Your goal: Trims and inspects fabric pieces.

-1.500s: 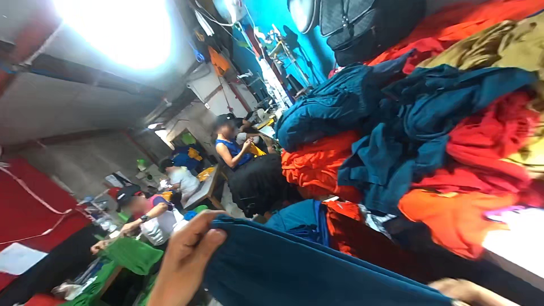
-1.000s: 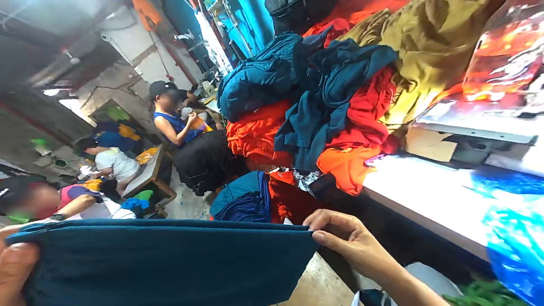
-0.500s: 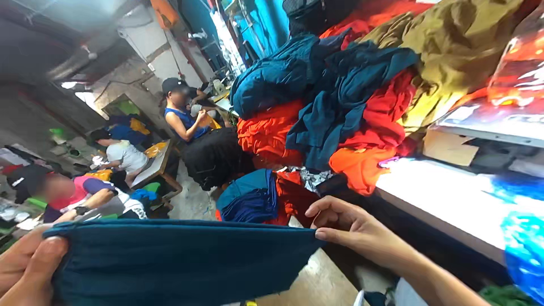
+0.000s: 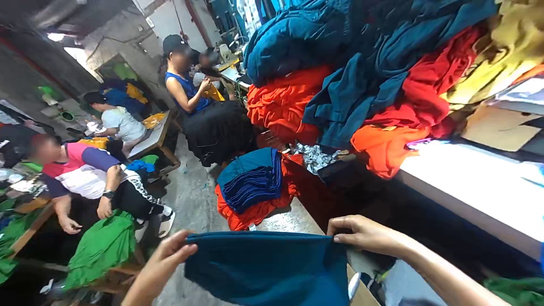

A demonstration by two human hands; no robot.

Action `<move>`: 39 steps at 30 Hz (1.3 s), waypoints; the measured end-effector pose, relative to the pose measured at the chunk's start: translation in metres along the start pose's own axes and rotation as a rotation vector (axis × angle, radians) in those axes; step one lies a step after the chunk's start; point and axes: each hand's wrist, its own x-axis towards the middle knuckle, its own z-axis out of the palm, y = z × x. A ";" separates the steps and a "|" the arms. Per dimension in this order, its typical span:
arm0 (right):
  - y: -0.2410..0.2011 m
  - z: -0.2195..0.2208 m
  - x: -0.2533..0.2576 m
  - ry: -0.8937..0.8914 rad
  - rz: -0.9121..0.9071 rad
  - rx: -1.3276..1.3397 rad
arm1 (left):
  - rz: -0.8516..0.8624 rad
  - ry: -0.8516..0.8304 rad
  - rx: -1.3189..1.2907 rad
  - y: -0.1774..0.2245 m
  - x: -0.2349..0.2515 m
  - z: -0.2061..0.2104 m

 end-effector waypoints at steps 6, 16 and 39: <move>0.046 0.013 0.035 0.437 -0.131 -0.110 | 0.104 0.133 -0.145 -0.099 0.064 0.042; 0.157 0.091 0.046 0.287 0.026 -0.337 | -0.002 0.148 0.115 -0.264 0.020 0.176; 0.130 0.109 0.119 0.170 -0.286 -0.644 | -0.676 0.379 -0.440 -0.254 0.053 0.201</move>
